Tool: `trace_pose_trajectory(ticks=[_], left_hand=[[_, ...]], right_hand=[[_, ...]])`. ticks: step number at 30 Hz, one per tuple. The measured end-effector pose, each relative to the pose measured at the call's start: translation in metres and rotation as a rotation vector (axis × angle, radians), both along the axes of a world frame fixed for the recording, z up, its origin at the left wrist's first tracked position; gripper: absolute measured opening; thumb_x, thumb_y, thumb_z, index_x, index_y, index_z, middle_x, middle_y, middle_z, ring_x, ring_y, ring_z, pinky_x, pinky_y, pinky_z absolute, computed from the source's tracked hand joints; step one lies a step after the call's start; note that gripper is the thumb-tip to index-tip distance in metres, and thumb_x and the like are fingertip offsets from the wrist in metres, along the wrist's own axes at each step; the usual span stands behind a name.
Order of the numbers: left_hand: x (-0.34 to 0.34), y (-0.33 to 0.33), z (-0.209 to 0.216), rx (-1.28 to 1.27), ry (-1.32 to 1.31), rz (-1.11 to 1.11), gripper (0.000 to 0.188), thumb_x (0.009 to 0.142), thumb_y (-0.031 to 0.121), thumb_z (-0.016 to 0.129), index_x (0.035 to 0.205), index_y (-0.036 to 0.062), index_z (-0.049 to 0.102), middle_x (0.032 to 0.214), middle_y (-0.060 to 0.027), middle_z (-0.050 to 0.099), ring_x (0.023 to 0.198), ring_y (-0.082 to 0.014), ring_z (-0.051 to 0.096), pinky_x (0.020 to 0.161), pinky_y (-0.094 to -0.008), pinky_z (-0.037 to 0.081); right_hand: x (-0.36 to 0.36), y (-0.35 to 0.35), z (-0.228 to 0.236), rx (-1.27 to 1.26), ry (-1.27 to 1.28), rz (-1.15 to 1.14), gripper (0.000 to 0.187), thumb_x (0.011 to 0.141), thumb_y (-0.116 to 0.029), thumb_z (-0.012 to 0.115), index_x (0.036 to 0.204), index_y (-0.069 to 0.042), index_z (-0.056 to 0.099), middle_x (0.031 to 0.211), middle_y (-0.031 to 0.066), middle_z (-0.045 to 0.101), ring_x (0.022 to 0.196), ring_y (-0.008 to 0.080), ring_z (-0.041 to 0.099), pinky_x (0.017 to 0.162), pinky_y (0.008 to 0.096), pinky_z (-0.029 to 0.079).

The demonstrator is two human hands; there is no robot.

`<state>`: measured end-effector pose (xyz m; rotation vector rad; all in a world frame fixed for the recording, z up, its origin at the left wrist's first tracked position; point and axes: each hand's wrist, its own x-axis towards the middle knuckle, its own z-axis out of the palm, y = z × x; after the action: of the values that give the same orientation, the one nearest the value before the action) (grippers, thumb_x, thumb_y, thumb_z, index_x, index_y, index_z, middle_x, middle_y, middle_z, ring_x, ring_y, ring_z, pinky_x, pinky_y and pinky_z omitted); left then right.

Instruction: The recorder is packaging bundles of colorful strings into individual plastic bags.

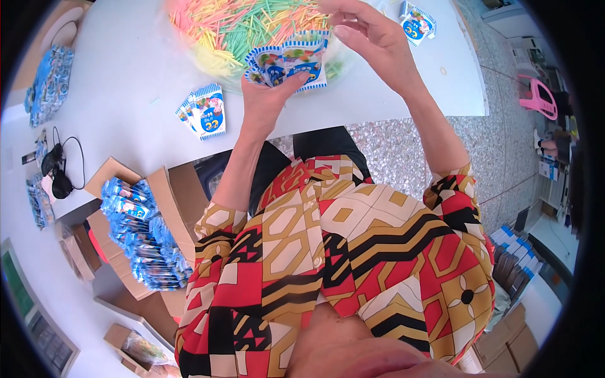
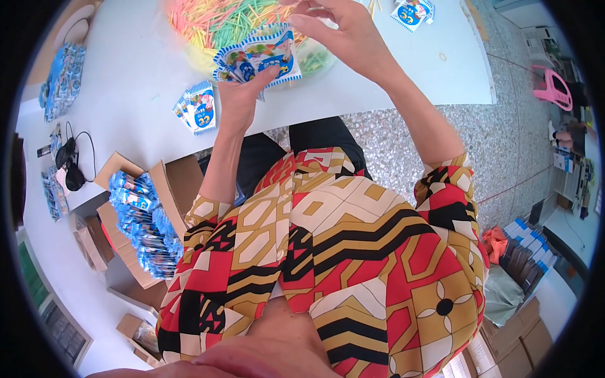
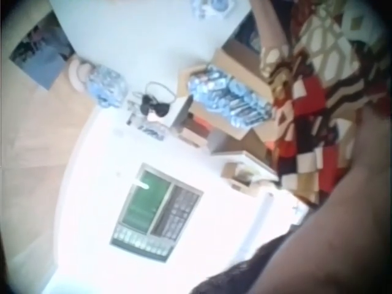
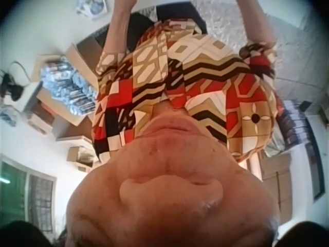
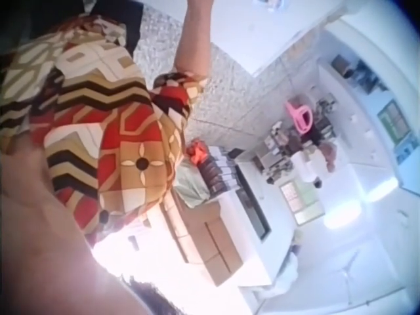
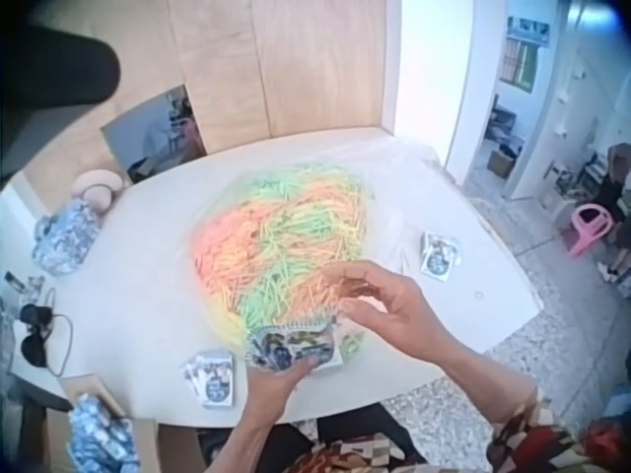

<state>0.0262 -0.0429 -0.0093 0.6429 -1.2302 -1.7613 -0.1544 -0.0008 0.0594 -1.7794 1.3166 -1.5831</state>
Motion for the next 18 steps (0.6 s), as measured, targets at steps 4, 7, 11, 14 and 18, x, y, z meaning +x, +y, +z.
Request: trace_pose_trajectory(ticks=[4, 7, 11, 14, 18], left_hand=[[-0.002, -0.001, -0.004, 0.000, -0.009, -0.018, 0.035, 0.071, -0.002, 0.075, 0.102, -0.0012, 0.059, 0.095, -0.0061, 0.066, 0.085, -0.0120, 0.063, 0.076, -0.0250, 0.051], [-0.008, 0.003, -0.004, 0.060, -0.005, -0.065, 0.037, 0.072, -0.003, 0.073, 0.105, -0.0008, 0.057, 0.097, -0.0067, 0.065, 0.085, -0.0135, 0.063, 0.076, -0.0268, 0.052], [-0.005, 0.007, 0.005, 0.283, 0.003, -0.107, 0.032, 0.076, -0.003, 0.070, 0.105, 0.0012, 0.056, 0.096, -0.0072, 0.064, 0.081, -0.0155, 0.064, 0.072, -0.0288, 0.053], [-0.005, 0.006, -0.003, 0.303, 0.035, -0.204, 0.023, 0.081, 0.003, 0.067, 0.101, 0.0029, 0.057, 0.092, -0.0086, 0.064, 0.078, -0.0162, 0.064, 0.069, -0.0284, 0.053], [-0.012, 0.003, -0.004, 0.389, -0.030, -0.243, 0.016, 0.087, 0.012, 0.063, 0.099, 0.0038, 0.057, 0.087, -0.0106, 0.066, 0.074, -0.0158, 0.065, 0.064, -0.0284, 0.054]], right_hand=[[-0.006, 0.012, -0.025, 0.323, -0.059, 0.100, 0.026, 0.087, -0.010, 0.062, 0.113, -0.004, 0.060, 0.096, 0.0016, 0.064, 0.087, 0.0088, 0.059, 0.078, 0.0232, 0.047], [-0.010, 0.017, -0.042, 0.388, -0.119, 0.119, 0.016, 0.088, -0.012, 0.061, 0.100, -0.002, 0.065, 0.085, 0.0003, 0.065, 0.080, 0.0065, 0.059, 0.071, 0.0208, 0.047], [-0.018, 0.032, -0.027, 0.391, -0.072, 0.007, 0.015, 0.090, -0.011, 0.059, 0.097, 0.001, 0.065, 0.080, 0.0025, 0.067, 0.076, 0.0073, 0.061, 0.069, 0.0203, 0.048], [-0.022, 0.048, -0.020, 0.193, -0.084, -0.136, 0.014, 0.090, -0.010, 0.059, 0.095, 0.002, 0.065, 0.081, 0.0032, 0.066, 0.075, 0.0071, 0.060, 0.068, 0.0207, 0.048], [-0.062, 0.054, -0.044, 0.185, -0.177, -0.318, 0.017, 0.090, -0.008, 0.057, 0.103, 0.002, 0.062, 0.086, 0.0045, 0.067, 0.077, 0.0076, 0.060, 0.069, 0.0210, 0.048]])
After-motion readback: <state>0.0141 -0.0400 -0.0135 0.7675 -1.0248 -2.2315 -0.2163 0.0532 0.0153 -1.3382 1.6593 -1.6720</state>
